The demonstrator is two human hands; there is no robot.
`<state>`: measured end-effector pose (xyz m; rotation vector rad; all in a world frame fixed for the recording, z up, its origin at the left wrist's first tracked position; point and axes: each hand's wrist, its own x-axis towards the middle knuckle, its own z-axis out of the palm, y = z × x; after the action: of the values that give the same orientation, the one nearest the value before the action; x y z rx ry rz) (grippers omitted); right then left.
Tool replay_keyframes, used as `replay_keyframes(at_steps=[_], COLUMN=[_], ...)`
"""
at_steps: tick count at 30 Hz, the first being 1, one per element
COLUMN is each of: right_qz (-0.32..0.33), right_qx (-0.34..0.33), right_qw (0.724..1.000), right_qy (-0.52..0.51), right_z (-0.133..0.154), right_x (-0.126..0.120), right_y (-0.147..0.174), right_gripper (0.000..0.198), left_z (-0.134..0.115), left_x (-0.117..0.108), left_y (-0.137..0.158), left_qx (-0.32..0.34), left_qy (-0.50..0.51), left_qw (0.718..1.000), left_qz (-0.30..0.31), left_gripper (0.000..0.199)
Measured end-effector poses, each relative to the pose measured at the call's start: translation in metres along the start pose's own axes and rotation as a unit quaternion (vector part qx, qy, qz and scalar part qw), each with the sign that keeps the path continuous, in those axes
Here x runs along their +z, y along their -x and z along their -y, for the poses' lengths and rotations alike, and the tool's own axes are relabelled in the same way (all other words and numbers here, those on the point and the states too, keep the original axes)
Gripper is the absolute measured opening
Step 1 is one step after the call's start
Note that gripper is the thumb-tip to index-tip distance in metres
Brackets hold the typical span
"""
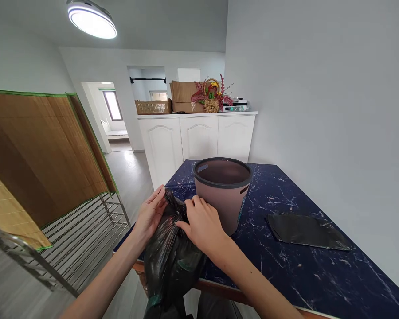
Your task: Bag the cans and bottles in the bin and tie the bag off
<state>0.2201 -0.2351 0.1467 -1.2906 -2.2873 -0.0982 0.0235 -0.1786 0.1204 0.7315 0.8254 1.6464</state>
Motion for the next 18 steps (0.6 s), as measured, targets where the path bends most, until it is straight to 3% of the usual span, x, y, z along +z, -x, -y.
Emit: replay_keyframes(at_steps=[4, 9, 12, 14, 18], right_qz=[0.027, 0.024, 0.009, -0.005, -0.019], right_qx=[-0.007, -0.021, -0.034, -0.024, 0.053], right_qw=[1.000, 0.998, 0.985, 0.972, 0.939], right_qy=[-0.005, -0.055, -0.166, -0.233, -0.340], right_z=[-0.004, -0.001, -0.004, -0.013, -0.049], right_x=[0.005, -0.005, -0.025, -0.043, -0.089], right_y=[-0.011, -0.004, 0.011, 0.026, 0.066], right_gripper=[0.007, 0.005, 0.009, 0.017, 0.037], left_z=[-0.004, -0.026, -0.044, -0.051, -0.043], left_x=[-0.002, -0.007, -0.018, -0.032, -0.067], left_y=[0.004, 0.008, 0.001, -0.007, -0.018], left_qx=[0.006, 0.026, 0.086, 0.112, 0.105], left_qy=[-0.013, -0.049, -0.067, -0.096, -0.210], left_qw=[1.000, 0.997, 0.992, 0.988, 0.972], left_qz=[0.009, 0.046, 0.070, 0.051, 0.001], left_gripper=[0.037, 0.050, 0.059, 0.065, 0.073])
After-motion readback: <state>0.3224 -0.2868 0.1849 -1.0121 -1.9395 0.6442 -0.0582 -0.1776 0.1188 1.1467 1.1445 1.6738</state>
